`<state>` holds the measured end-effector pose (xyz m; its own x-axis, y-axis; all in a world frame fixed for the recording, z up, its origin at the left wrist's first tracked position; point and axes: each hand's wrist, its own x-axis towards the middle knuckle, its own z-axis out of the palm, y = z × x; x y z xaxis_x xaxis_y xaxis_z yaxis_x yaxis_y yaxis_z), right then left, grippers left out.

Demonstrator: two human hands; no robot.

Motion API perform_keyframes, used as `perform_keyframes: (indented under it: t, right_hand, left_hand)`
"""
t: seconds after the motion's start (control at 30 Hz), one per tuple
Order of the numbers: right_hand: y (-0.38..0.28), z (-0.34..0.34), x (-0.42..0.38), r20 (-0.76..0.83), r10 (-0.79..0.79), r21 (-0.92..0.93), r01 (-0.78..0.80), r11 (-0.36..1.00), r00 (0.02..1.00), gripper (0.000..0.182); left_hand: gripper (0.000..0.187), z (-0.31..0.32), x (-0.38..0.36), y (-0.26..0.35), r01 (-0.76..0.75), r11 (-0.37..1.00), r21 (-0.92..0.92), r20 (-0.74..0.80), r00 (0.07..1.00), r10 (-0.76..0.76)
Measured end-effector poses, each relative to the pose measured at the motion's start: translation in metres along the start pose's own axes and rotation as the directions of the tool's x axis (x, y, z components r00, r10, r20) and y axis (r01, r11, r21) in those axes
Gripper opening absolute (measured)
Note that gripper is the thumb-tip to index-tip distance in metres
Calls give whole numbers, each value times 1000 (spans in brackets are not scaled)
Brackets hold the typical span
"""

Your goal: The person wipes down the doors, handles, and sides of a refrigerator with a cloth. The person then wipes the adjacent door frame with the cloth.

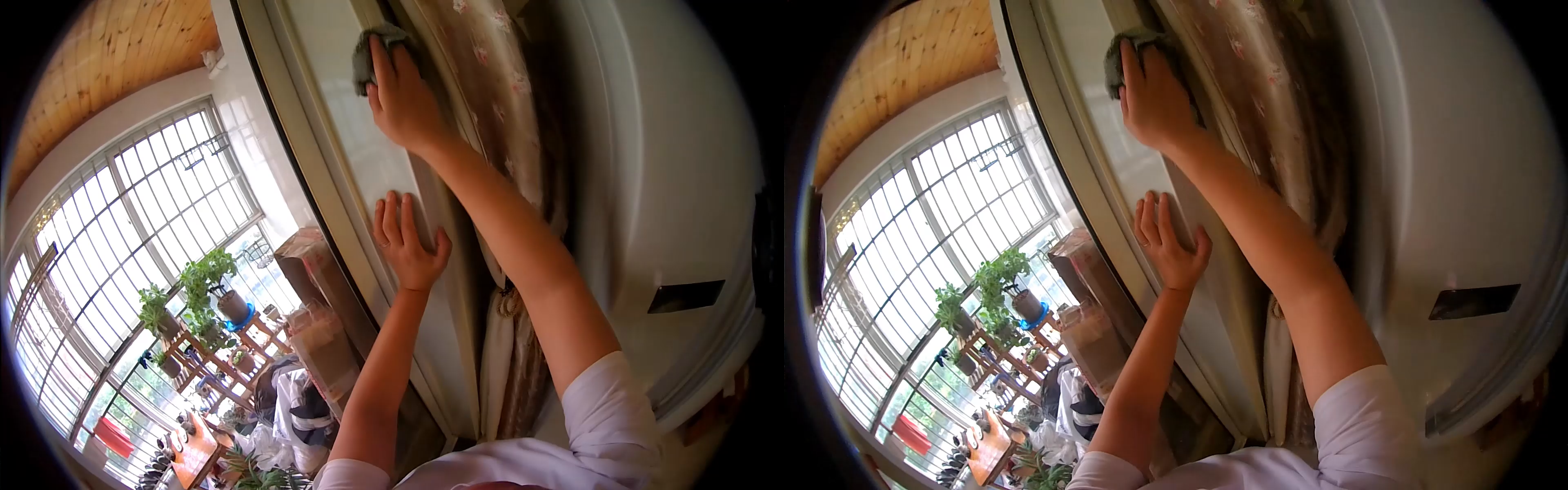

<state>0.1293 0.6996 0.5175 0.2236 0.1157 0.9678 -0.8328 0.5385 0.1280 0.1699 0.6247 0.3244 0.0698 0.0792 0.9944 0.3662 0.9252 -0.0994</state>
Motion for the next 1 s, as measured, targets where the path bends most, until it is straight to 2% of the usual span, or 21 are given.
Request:
perform_keyframes:
  t: [0.1,0.17,0.2,0.23,0.3,0.37,0.47,0.57,0.63,0.73,0.77,0.83,1.0]
  right_hand:
    - [12,8,34,80,58,88,-65,994,995,64]
    - [19,22,55,1,-14,22,13,1000,1000,65]
    - [14,23,66,37,75,2,-75,997,996,69]
    - [18,27,76,37,74,8,-74,997,997,69]
    - [26,35,101,146,142,-10,-142,990,979,65]
    - [30,42,118,119,116,7,-118,993,986,69]
    - [25,48,140,71,176,-110,-168,980,982,64]
    - [18,44,157,127,252,-101,-240,965,959,64]
    - [11,43,159,111,239,-145,-222,964,965,62]
    - [3,50,158,-19,197,-364,-190,912,980,56]
    - [3,52,158,-16,190,-360,-183,915,982,56]
    - [10,52,159,-108,106,-336,-137,932,988,55]
    - [23,54,148,-138,39,-289,-78,954,990,54]
  left_hand:
    - [67,-1,1,2,11,1000,-6,-1,1000,-11]
    - [66,-1,0,2,6,1000,-2,-10,1000,-6]
    - [65,-2,0,2,3,1000,-1,-13,1000,-3]
    - [65,-2,0,2,3,1000,5,-15,1000,-2]
    - [66,0,-1,1,6,1000,-7,-23,1000,-6]
    - [66,-1,0,2,11,1000,-7,-22,1000,-11]
    - [66,-2,0,2,11,1000,8,-6,1000,-11]
    - [67,-2,0,2,10,1000,5,2,1000,-10]
    - [67,-3,0,2,14,1000,0,-3,1000,-14]
    - [69,-5,1,2,24,999,-34,2,1000,-24]
    - [69,-5,2,1,27,999,-30,-5,1000,-27]
    - [71,-7,3,4,21,998,-51,-5,1000,-21]
    - [72,-6,3,5,30,998,-58,-10,999,-30]
